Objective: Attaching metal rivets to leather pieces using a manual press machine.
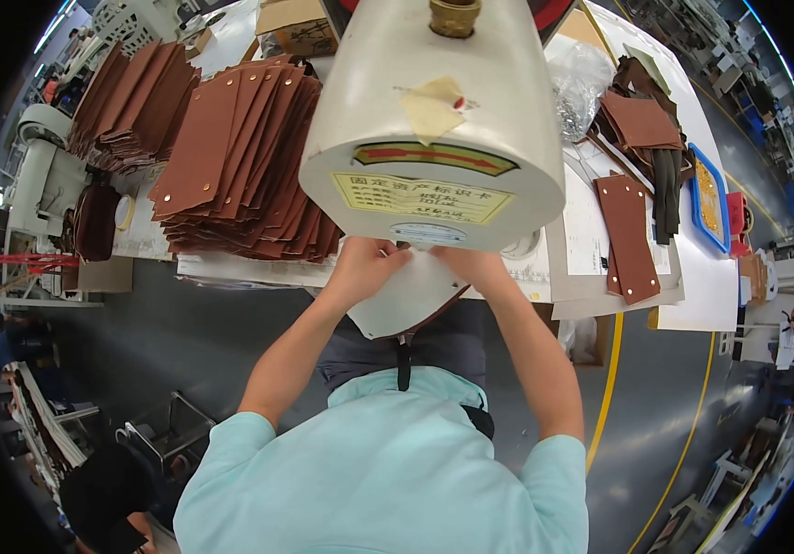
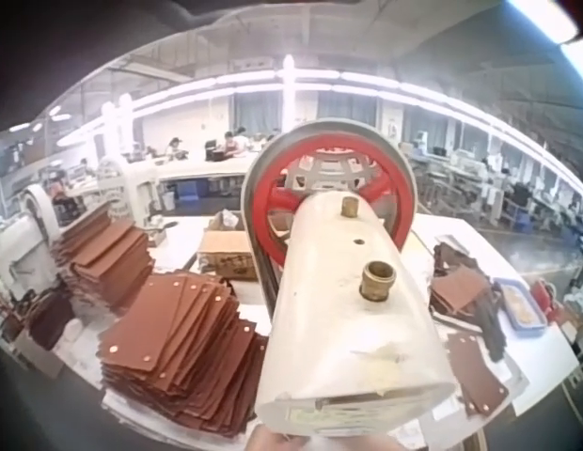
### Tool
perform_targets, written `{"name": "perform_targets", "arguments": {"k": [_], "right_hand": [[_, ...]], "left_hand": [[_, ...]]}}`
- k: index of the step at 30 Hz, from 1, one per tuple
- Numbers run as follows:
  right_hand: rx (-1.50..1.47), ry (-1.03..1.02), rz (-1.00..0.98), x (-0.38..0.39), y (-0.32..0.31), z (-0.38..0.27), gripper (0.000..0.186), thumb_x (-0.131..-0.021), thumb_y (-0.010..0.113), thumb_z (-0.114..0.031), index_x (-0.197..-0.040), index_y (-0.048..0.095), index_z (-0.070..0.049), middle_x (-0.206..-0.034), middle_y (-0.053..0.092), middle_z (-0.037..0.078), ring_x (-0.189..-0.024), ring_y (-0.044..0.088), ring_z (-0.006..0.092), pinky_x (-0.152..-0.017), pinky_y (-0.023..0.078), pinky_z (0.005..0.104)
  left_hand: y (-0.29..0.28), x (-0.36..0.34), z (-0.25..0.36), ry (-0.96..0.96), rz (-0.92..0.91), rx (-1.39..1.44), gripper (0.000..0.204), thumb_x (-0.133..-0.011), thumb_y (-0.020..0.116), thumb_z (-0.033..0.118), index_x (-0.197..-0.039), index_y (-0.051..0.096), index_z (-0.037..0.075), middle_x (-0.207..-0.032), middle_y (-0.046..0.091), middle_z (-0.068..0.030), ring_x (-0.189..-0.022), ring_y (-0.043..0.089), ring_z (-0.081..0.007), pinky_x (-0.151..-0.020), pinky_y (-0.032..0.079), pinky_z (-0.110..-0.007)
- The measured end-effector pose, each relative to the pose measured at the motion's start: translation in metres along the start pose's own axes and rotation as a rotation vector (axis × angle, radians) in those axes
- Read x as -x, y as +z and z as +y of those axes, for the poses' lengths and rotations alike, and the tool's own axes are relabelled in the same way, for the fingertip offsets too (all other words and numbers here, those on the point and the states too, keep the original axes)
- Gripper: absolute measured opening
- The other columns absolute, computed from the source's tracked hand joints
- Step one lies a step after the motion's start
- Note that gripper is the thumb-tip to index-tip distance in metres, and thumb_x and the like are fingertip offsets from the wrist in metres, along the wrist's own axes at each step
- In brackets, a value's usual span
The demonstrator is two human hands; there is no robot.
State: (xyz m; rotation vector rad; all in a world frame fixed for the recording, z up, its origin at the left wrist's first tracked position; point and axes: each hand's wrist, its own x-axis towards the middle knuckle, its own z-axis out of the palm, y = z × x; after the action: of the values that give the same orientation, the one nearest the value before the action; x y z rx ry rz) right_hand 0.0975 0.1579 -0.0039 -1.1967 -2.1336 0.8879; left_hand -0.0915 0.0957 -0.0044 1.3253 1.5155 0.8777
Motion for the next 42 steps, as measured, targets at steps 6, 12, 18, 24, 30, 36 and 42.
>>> {"name": "perform_targets", "arguments": {"k": [6,12,18,24,30,36,42], "right_hand": [[-0.507,0.498,-0.193,-0.002,-0.030,-0.009,0.034,-0.078,0.075,-0.006,-0.108,0.066,0.004,-0.098,0.069,0.012,-0.085,0.063,0.0192,-0.077,0.053,0.0317],[-0.748,0.630,-0.530,0.017,-0.044,-0.013,0.029,-0.080,0.073,-0.003,-0.106,0.062,0.001,-0.094,0.066,0.009,-0.083,0.066,0.0167,-0.070,0.059,0.0282],[-0.904,0.562,-0.345,0.013,-0.029,-0.018,0.033,-0.080,0.073,0.001,-0.110,0.061,0.001,-0.102,0.064,0.008,-0.085,0.067,0.0192,-0.074,0.060,0.0301],[-0.609,0.429,-0.018,0.002,0.002,0.001,0.039,-0.077,0.071,0.009,-0.114,0.062,0.003,-0.100,0.067,0.012,-0.085,0.066,0.0209,-0.065,0.057,0.0306],[-0.649,0.610,-0.079,-0.004,0.004,-0.020,0.032,-0.078,0.076,0.001,-0.106,0.061,0.000,-0.097,0.064,0.008,-0.083,0.063,0.0169,-0.069,0.056,0.0285],[-0.470,0.442,0.001,-0.001,0.008,-0.003,0.035,-0.073,0.075,0.007,-0.105,0.063,0.003,-0.092,0.067,0.012,-0.073,0.064,0.0161,-0.056,0.053,0.0274],[-0.708,0.543,-0.016,-0.005,0.002,-0.015,0.033,-0.077,0.069,0.009,-0.109,0.063,0.001,-0.094,0.067,0.012,-0.079,0.066,0.0189,-0.060,0.056,0.0290]], "left_hand": [[0.003,-0.002,0.001,-0.017,0.038,-0.034,0.018,-0.081,0.070,0.011,-0.094,0.067,-0.001,-0.071,0.067,-0.0115,-0.061,0.063,-0.0211,-0.059,0.049,-0.034],[0.000,0.024,-0.011,-0.059,0.129,0.312,0.018,-0.083,0.068,0.006,-0.099,0.064,-0.001,-0.075,0.064,-0.0040,-0.064,0.060,-0.0115,-0.060,0.049,-0.027],[-0.014,0.060,-0.015,-0.191,0.138,0.516,0.022,-0.085,0.067,0.004,-0.104,0.057,-0.002,-0.086,0.063,-0.0041,-0.069,0.062,-0.0093,-0.058,0.053,-0.023],[-0.022,0.033,-0.004,-0.140,0.078,0.326,0.029,-0.083,0.073,0.010,-0.105,0.061,-0.004,-0.081,0.065,-0.0057,-0.068,0.065,-0.0110,-0.058,0.054,-0.024],[-0.019,-0.011,-0.012,0.066,0.015,0.050,0.029,-0.080,0.073,0.016,-0.102,0.068,-0.002,-0.083,0.070,-0.0149,-0.072,0.068,-0.0199,-0.068,0.053,-0.033],[-0.009,-0.019,-0.005,0.130,0.006,0.065,0.031,-0.079,0.073,0.015,-0.107,0.070,0.002,-0.090,0.072,-0.0157,-0.081,0.070,-0.0245,-0.076,0.053,-0.036],[-0.009,-0.019,-0.007,0.098,0.026,0.008,0.032,-0.078,0.073,0.013,-0.107,0.070,0.000,-0.092,0.072,-0.0176,-0.084,0.071,-0.0283,-0.077,0.053,-0.037]]}}
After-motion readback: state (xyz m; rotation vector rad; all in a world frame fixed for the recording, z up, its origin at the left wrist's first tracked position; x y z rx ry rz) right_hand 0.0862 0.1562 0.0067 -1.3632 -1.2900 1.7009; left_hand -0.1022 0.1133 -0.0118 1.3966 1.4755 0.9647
